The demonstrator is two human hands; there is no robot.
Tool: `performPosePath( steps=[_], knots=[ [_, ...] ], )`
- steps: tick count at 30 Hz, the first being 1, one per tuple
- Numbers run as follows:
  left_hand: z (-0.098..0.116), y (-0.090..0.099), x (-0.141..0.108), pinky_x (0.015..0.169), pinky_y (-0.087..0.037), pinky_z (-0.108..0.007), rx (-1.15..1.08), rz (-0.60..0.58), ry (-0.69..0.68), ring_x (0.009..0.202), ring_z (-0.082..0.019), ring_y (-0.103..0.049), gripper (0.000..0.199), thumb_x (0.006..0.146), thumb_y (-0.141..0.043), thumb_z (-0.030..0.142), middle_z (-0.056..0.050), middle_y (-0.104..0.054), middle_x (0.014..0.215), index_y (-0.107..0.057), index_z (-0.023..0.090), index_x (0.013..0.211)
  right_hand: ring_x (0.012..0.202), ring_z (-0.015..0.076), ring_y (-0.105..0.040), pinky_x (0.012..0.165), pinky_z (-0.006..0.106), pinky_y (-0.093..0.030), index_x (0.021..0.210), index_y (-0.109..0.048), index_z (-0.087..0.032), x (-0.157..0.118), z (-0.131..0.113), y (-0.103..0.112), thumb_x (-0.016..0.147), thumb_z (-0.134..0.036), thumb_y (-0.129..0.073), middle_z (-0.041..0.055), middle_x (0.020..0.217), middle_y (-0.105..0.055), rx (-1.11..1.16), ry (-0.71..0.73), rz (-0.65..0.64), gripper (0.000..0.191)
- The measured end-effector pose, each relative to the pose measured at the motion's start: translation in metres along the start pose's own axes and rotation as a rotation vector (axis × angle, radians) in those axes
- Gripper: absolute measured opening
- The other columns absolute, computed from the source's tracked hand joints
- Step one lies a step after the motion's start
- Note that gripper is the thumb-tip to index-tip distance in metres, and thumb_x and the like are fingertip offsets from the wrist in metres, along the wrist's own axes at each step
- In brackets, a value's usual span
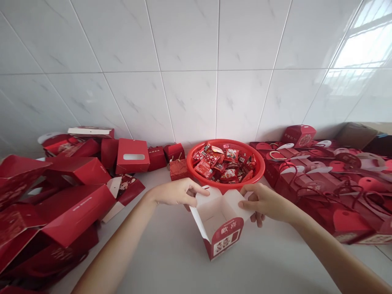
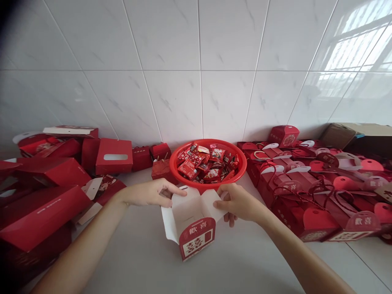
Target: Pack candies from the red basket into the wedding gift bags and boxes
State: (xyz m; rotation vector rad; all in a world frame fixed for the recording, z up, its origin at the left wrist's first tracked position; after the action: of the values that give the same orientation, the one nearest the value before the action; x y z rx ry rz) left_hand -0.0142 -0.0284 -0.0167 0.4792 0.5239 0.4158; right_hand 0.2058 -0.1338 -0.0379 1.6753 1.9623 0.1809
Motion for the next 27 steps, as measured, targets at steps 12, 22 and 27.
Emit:
performPosePath(
  steps=[12,22,27],
  knots=[
    [-0.006,0.012,0.012,0.081,-0.052,-0.027,-0.075,0.083,-0.135,0.100,-0.022,-0.067,0.044,0.082,-0.072,0.042,-0.007,-0.074,0.119,-0.074,0.020,0.120,0.045,0.0145,-0.063,0.047,0.024,-0.048,0.077,-0.057,-0.019,-0.003,-0.009,0.018,0.086,-0.049,-0.060,0.0018,0.057,-0.067,-0.084,0.220,0.187,0.032],
    [0.047,0.045,0.041,0.098,-0.050,-0.032,0.242,0.298,-0.330,0.113,-0.024,-0.067,0.038,0.089,-0.063,0.042,-0.005,-0.073,0.125,-0.074,0.024,0.120,0.054,0.0160,-0.064,0.054,0.026,-0.052,0.073,-0.063,-0.019,0.065,-0.028,0.081,0.076,-0.038,-0.067,0.0027,0.063,-0.069,0.152,0.433,0.613,0.019],
    [0.046,0.015,0.114,0.089,-0.052,-0.035,0.628,-0.056,-0.109,0.108,-0.030,-0.069,0.062,0.078,-0.071,0.045,-0.009,-0.073,0.124,-0.063,0.025,0.136,0.055,0.0151,-0.062,0.050,0.023,-0.047,0.067,-0.063,-0.019,0.120,-0.014,0.077,0.068,-0.020,-0.065,0.0003,0.057,-0.066,0.157,0.359,0.635,0.002]
  ],
)
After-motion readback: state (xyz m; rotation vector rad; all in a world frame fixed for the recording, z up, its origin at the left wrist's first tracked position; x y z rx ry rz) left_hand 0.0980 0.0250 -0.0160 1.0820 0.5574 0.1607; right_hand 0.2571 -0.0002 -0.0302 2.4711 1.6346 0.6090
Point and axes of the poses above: each hand's wrist, its own x-axis towards the middle knuckle, its own y-axis out of the back of the hand, z = x × y, the point moved 5 cm from there along x, towards the middle knuckle
